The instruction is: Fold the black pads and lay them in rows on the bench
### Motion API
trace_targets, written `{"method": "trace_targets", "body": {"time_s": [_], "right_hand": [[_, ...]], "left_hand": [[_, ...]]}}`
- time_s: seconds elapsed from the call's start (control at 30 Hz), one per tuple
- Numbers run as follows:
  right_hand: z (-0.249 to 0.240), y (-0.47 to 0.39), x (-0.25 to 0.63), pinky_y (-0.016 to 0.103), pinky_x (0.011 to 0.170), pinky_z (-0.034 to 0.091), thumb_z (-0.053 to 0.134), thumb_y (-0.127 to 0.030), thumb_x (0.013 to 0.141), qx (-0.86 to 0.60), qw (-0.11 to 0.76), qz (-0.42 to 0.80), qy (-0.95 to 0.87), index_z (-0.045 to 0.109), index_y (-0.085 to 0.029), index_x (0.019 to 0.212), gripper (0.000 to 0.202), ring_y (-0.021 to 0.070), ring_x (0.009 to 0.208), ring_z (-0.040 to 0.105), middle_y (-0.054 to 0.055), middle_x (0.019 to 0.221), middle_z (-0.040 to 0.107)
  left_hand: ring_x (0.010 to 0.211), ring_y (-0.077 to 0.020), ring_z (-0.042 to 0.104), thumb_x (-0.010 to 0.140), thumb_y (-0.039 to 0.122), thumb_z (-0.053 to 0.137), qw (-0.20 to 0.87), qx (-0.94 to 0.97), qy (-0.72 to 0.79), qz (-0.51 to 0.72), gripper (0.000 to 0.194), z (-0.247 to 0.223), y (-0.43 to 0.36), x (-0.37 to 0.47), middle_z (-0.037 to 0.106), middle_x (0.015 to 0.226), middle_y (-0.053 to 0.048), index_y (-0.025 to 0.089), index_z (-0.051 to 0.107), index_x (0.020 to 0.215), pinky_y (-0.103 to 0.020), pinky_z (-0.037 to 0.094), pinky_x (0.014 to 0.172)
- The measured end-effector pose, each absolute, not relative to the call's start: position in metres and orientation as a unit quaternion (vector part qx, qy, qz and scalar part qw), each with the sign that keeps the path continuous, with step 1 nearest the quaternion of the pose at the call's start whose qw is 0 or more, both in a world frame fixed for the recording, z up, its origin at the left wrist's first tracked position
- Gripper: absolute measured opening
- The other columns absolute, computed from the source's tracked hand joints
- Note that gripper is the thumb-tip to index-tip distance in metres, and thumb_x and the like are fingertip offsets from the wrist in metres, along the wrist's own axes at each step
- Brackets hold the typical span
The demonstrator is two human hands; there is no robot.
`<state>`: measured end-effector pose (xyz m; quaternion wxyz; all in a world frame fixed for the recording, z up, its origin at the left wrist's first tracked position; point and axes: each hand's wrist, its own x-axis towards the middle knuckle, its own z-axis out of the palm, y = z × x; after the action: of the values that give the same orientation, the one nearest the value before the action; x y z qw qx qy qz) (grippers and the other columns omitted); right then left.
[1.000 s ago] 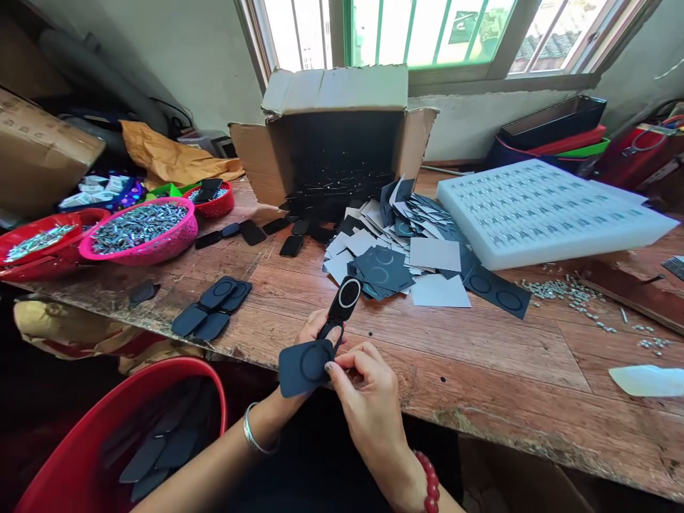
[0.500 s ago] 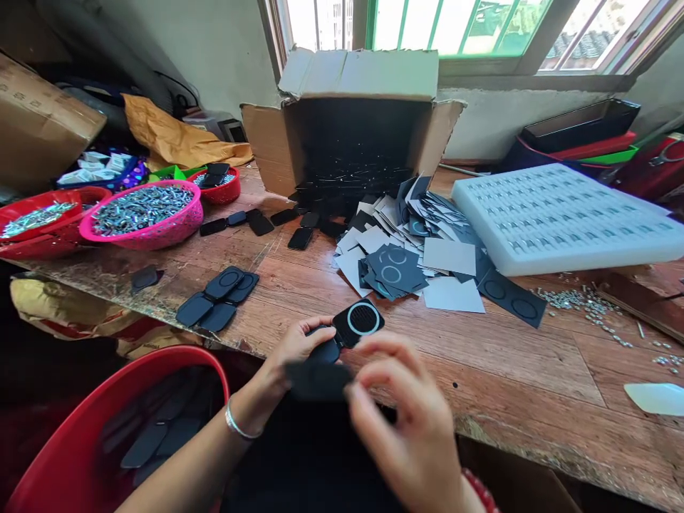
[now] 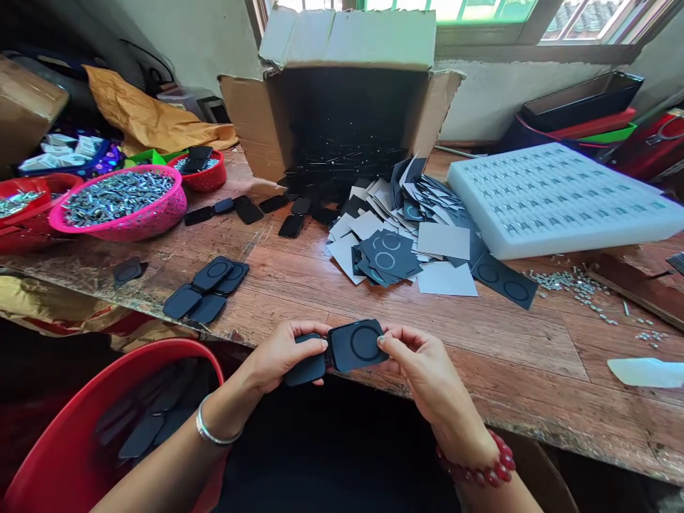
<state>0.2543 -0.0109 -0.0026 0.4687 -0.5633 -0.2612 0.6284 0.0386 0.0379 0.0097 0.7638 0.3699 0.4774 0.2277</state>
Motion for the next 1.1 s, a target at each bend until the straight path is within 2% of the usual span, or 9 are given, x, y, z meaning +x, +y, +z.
{"method": "trace_targets", "body": {"time_s": [0.2,0.47,0.67,1.1], "right_hand": [[-0.0030,-0.0107,0.2555,0.031,0.065,0.061,0.090,-0.041,0.059,-0.564,0.462,0.631,-0.267,0.068,-0.017,0.063,0.033,0.0207,0.080,0.067,0.007,0.099,0.071],[-0.0020,-0.0116,0.2542,0.027,0.061,0.059,0.090,-0.042,0.059,-0.572,0.462,0.621,-0.271,0.066,-0.017,0.062,0.034,0.0196,0.082,0.066,0.007,0.099,0.070],[0.0004,-0.0118,0.2521,0.028,0.061,0.060,0.090,-0.046,0.056,-0.589,0.451,0.610,-0.278,0.067,-0.016,0.063,0.039,0.0216,0.081,0.067,0.009,0.101,0.070],[0.0041,-0.0120,0.2482,0.032,0.062,0.062,0.090,-0.043,0.056,-0.588,0.459,0.605,-0.278,0.064,-0.016,0.059,0.038,0.0228,0.082,0.065,0.009,0.096,0.067]], "left_hand": [[0.059,-0.0178,0.068,0.064,0.020,0.067,0.764,0.376,0.479,0.212,0.030,0.0103,0.0376,0.0405,0.071,0.065,-0.006,0.012,0.070,0.092,-0.024,0.057,0.045],[0.061,-0.0181,0.069,0.065,0.021,0.068,0.765,0.379,0.477,0.207,0.028,0.0094,0.0374,0.0414,0.071,0.067,-0.006,0.012,0.070,0.092,-0.024,0.057,0.046],[0.061,-0.0183,0.069,0.064,0.023,0.070,0.765,0.377,0.481,0.205,0.029,0.0083,0.0368,0.0406,0.071,0.069,-0.006,0.012,0.070,0.091,-0.025,0.058,0.046],[0.064,-0.0194,0.070,0.066,0.025,0.074,0.768,0.380,0.476,0.199,0.031,0.0053,0.0363,0.0389,0.072,0.072,-0.006,0.013,0.070,0.094,-0.026,0.057,0.049]]}}
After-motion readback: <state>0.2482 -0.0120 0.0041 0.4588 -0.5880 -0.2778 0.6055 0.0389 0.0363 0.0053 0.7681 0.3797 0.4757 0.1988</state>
